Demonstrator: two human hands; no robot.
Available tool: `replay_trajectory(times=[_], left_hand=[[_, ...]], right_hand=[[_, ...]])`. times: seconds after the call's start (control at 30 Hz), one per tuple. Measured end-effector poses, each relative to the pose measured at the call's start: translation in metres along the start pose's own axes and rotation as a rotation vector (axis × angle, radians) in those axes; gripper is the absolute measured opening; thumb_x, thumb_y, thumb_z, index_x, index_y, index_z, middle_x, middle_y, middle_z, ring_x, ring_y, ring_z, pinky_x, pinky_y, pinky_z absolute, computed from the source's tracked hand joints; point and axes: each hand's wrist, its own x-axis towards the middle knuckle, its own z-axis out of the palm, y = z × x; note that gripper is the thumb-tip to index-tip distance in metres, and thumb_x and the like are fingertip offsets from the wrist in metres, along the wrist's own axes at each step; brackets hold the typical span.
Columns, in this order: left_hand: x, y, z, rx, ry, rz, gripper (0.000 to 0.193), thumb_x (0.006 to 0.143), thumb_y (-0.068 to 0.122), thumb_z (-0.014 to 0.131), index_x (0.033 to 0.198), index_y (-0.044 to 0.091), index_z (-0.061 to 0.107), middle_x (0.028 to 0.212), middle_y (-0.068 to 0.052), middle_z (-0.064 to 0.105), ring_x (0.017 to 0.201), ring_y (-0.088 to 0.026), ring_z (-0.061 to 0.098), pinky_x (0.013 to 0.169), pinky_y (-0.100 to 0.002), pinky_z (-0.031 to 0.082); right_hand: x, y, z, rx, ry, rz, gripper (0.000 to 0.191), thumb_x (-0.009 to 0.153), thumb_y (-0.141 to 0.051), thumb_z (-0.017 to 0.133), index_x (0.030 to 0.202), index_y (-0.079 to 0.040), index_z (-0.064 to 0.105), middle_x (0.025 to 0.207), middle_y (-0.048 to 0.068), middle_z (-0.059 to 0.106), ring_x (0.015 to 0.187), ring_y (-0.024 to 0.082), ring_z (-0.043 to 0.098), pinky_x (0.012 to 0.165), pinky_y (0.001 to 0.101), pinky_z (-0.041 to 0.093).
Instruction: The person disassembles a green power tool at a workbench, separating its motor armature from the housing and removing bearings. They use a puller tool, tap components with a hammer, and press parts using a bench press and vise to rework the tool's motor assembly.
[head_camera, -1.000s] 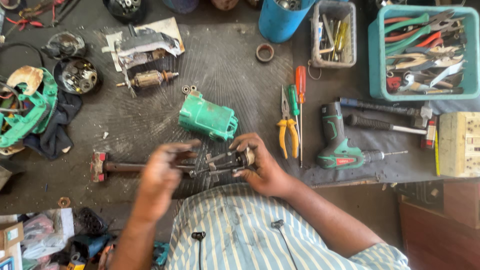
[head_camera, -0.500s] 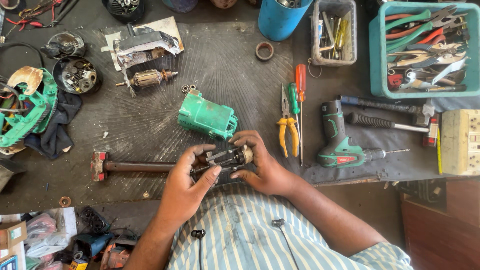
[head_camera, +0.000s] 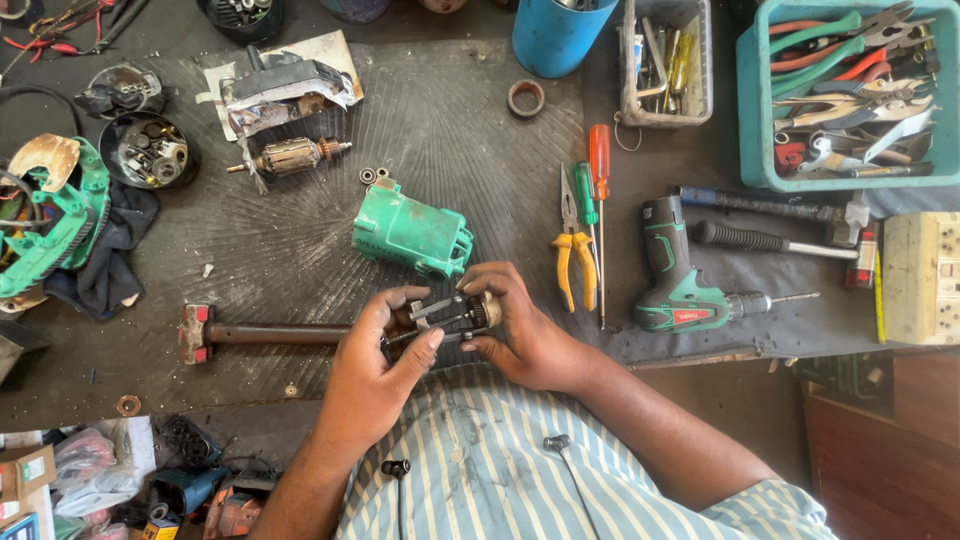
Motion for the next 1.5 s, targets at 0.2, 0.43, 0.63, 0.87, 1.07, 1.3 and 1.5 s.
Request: replay_trajectory(times=[0.2,0.43,0.63,0.87,1.07,1.3,1.5], left_hand=[[-0.001,0.002,0.002,0.039,0.014,0.075,0.039,0.095,0.013,0.068,0.13,0.0,0.058,0.109,-0.008,0.068,0.102,-0.013,0.064,0.089,-0.029,0.053],[-0.001,0.006,0.004,0.041,0.013,0.057,0.035,0.096,0.013,0.066,0.128,0.001,0.059,0.111,-0.008,0.068,0.103,-0.013,0.065,0.09,-0.029,0.054],[0.0,0.013,0.003,0.086,-0.019,0.141,0.034,0.096,0.012,0.067,0.127,0.001,0.058,0.112,-0.008,0.067,0.106,-0.013,0.064,0.093,-0.03,0.052],[0.003,0.023,0.001,0.351,-0.008,0.242,0.05,0.085,0.02,0.079,0.129,0.005,0.059,0.12,-0.013,0.066,0.111,-0.023,0.068,0.093,-0.035,0.056],[0.004,0.031,0.001,0.664,0.027,0.467,0.053,0.075,0.016,0.085,0.123,0.009,0.066,0.127,-0.014,0.064,0.114,-0.032,0.068,0.09,-0.04,0.059],[0.003,0.036,0.001,0.688,0.004,0.426,0.057,0.073,0.012,0.083,0.127,0.008,0.067,0.117,-0.011,0.065,0.101,-0.03,0.071,0.082,-0.038,0.058],[0.002,0.038,-0.002,0.775,0.089,0.472,0.053,0.07,0.018,0.088,0.119,0.008,0.069,0.111,-0.008,0.068,0.096,-0.029,0.072,0.079,-0.038,0.058]], right_hand=[[0.0,0.0,-0.002,0.002,-0.031,0.006,0.069,0.086,0.0,0.079,0.138,-0.003,0.034,0.139,0.022,0.043,0.136,0.037,0.049,0.114,0.0449,0.044],[0.001,-0.001,-0.004,-0.023,-0.027,0.008,0.069,0.085,-0.002,0.08,0.14,-0.003,0.038,0.139,0.021,0.044,0.135,0.037,0.051,0.113,0.0449,0.044],[0.001,-0.002,-0.005,-0.02,-0.037,0.043,0.07,0.083,0.0,0.08,0.139,-0.002,0.038,0.138,0.022,0.043,0.134,0.037,0.05,0.112,0.0447,0.043],[-0.001,0.002,0.001,0.04,0.043,0.065,0.066,0.08,0.008,0.075,0.136,-0.004,0.042,0.135,0.019,0.047,0.13,0.035,0.053,0.11,0.0428,0.045],[-0.001,0.003,0.002,0.022,0.028,0.044,0.066,0.082,0.006,0.079,0.136,-0.004,0.043,0.135,0.02,0.047,0.129,0.035,0.054,0.109,0.0425,0.046],[-0.003,0.0,0.003,0.038,0.016,0.051,0.065,0.083,0.004,0.077,0.137,-0.003,0.041,0.136,0.02,0.046,0.13,0.035,0.053,0.109,0.0435,0.045],[-0.001,-0.005,0.001,0.033,-0.031,0.008,0.064,0.089,0.001,0.075,0.142,-0.003,0.04,0.139,0.02,0.044,0.134,0.036,0.05,0.113,0.0437,0.043]])
